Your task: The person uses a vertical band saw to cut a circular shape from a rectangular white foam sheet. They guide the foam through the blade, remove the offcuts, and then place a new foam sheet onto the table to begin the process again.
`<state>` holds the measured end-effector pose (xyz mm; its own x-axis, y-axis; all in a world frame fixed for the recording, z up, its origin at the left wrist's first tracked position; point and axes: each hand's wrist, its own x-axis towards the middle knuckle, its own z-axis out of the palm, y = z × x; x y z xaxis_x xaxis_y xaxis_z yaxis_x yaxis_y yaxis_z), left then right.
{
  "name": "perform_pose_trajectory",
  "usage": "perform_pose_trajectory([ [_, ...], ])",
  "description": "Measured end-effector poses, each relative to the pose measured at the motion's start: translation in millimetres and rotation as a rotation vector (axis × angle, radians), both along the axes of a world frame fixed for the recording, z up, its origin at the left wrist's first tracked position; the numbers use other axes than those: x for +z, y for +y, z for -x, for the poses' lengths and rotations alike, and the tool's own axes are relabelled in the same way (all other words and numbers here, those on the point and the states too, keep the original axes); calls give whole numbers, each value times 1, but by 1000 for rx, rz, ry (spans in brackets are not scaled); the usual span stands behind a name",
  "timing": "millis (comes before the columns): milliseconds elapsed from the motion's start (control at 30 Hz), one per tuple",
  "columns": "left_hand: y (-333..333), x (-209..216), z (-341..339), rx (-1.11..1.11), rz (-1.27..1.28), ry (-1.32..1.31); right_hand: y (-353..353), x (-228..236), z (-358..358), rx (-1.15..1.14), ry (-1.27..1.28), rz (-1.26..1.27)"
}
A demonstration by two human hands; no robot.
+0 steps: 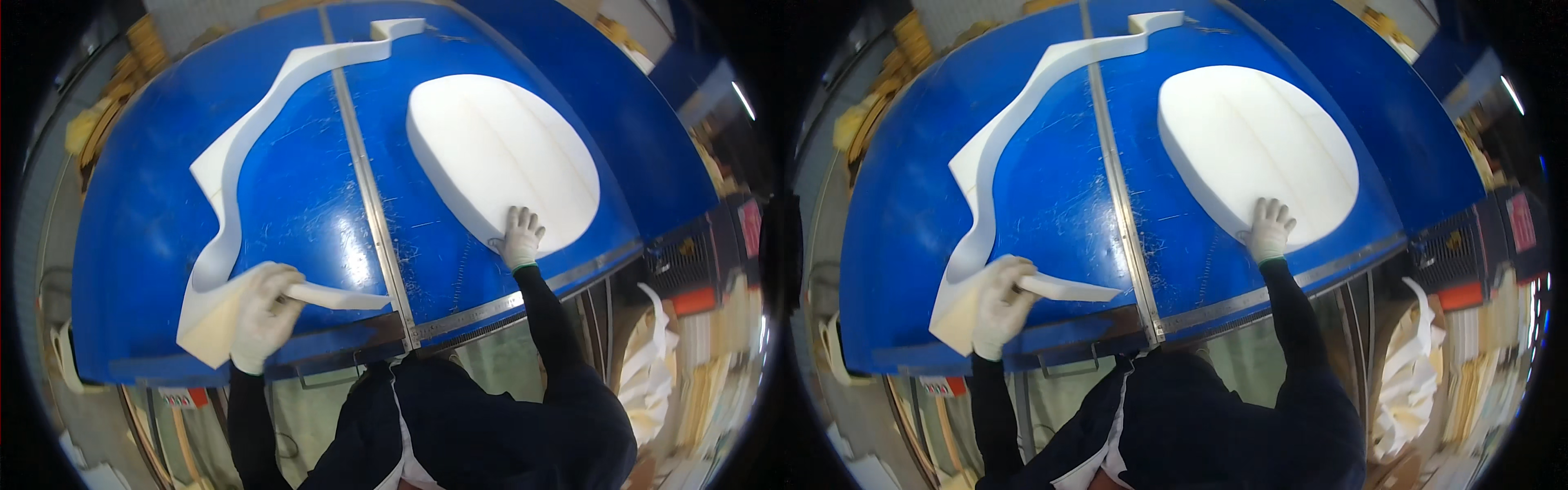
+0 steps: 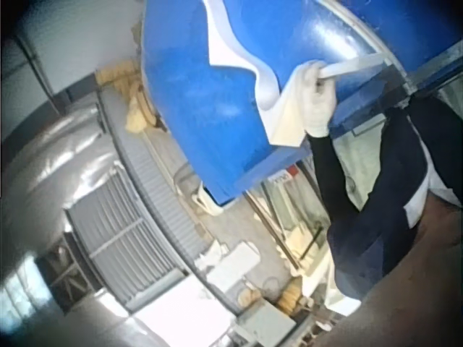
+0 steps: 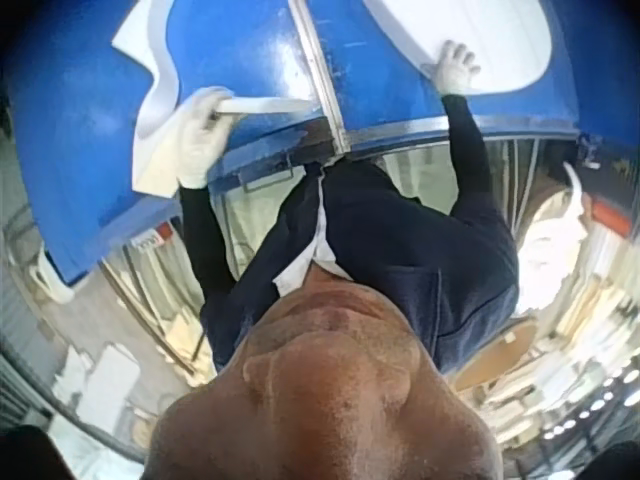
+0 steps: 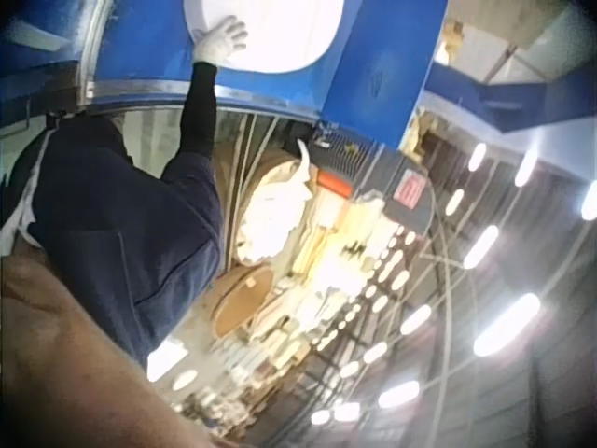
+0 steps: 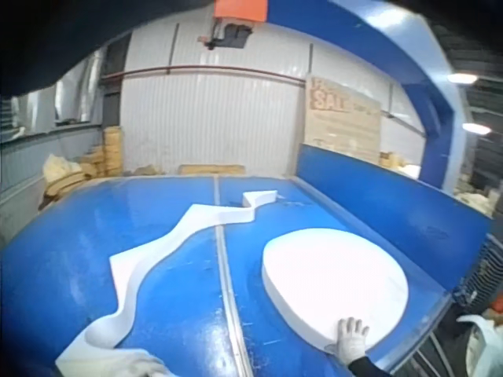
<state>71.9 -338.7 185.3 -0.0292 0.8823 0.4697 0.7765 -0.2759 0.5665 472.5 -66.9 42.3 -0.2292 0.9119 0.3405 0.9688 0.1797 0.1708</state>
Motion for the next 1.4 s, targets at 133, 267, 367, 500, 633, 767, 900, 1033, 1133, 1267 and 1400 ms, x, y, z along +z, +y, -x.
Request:
perform_pose_trajectory([
  [133, 17, -60, 11, -36, 241, 76, -2, -20, -51, 195, 251, 39],
  [267, -14, -102, 41, 157, 332, 144, -67, -24, -128, 186, 239, 125],
  [367, -58, -97, 40, 489, 341, 166, -129, -10, -196, -17, 564, 258],
  [500, -71, -76, 6, 809, 252, 1, -115, -6, -250, -575, 1396, 118],
  [633, -23, -55, -45, 694, -5, -334, -92, -82, -253, -566, 1825, 431],
  [767, 5, -26, -142, 238, 155, -598, -98, -93, -261, -298, 2226, 369],
  [900, 9, -87, -226, -359, 575, -1034, -132, -65, -223, -371, 2109, 242],
  [1033, -2, -149, -262, -257, 1113, -2126, -248, -32, -198, -272, 2534, -59],
  [1133, -37, -134, -290, 19, 1280, -1947, -347, -54, -215, -415, 2695, -71],
  [1267, -110, -127, -323, -86, 1183, -1285, -411, -58, -210, -652, 2003, 76],
  [1400, -120, -158, -304, -230, 1716, -1264, -464, -28, -205, -411, 2391, -149],
])
